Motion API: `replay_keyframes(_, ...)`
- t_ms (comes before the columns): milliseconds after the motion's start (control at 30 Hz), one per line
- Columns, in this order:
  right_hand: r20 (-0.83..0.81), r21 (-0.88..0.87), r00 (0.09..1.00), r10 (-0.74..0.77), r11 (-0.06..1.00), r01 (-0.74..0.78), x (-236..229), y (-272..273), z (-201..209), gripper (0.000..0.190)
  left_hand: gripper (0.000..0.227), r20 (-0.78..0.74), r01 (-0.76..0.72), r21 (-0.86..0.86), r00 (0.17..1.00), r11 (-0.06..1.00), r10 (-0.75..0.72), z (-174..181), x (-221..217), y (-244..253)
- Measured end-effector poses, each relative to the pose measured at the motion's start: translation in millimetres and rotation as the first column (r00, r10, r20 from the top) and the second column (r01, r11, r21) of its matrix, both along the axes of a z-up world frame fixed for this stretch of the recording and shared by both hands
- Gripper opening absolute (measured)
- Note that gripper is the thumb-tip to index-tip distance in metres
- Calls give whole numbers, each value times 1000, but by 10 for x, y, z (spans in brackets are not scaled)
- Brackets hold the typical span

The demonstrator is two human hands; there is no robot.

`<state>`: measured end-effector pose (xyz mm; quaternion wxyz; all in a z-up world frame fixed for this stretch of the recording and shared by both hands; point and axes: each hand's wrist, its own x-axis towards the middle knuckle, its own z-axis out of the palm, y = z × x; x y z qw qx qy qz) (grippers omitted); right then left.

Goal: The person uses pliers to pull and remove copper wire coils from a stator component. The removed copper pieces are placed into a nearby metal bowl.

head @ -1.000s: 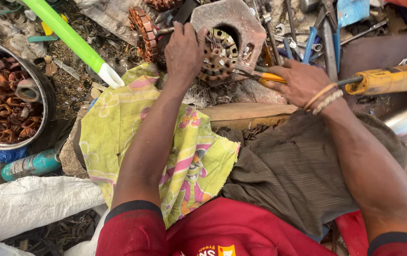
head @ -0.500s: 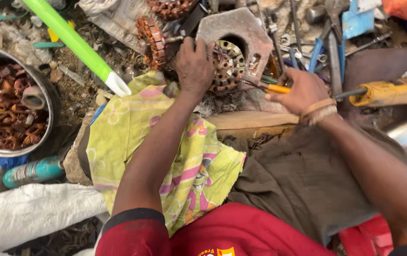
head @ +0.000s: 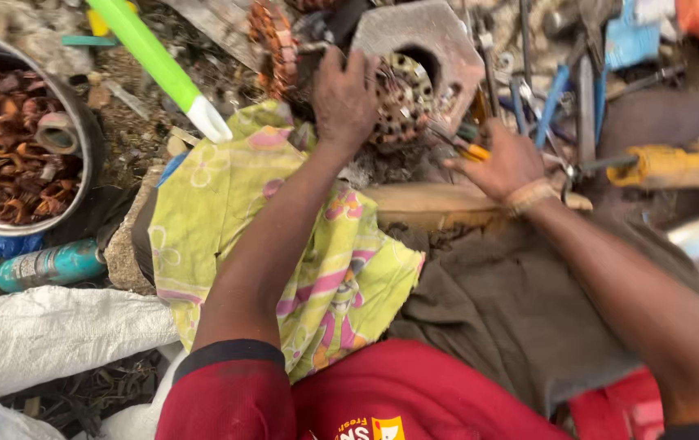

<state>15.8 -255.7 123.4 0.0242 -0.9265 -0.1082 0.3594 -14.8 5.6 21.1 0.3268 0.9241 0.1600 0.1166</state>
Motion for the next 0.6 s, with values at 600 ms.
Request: replay_keyframes(600, -23, 22, 996, 92, 996, -91, 197, -297, -165, 68, 31, 135, -70, 74, 989, 995, 59, -157, 61, -34)
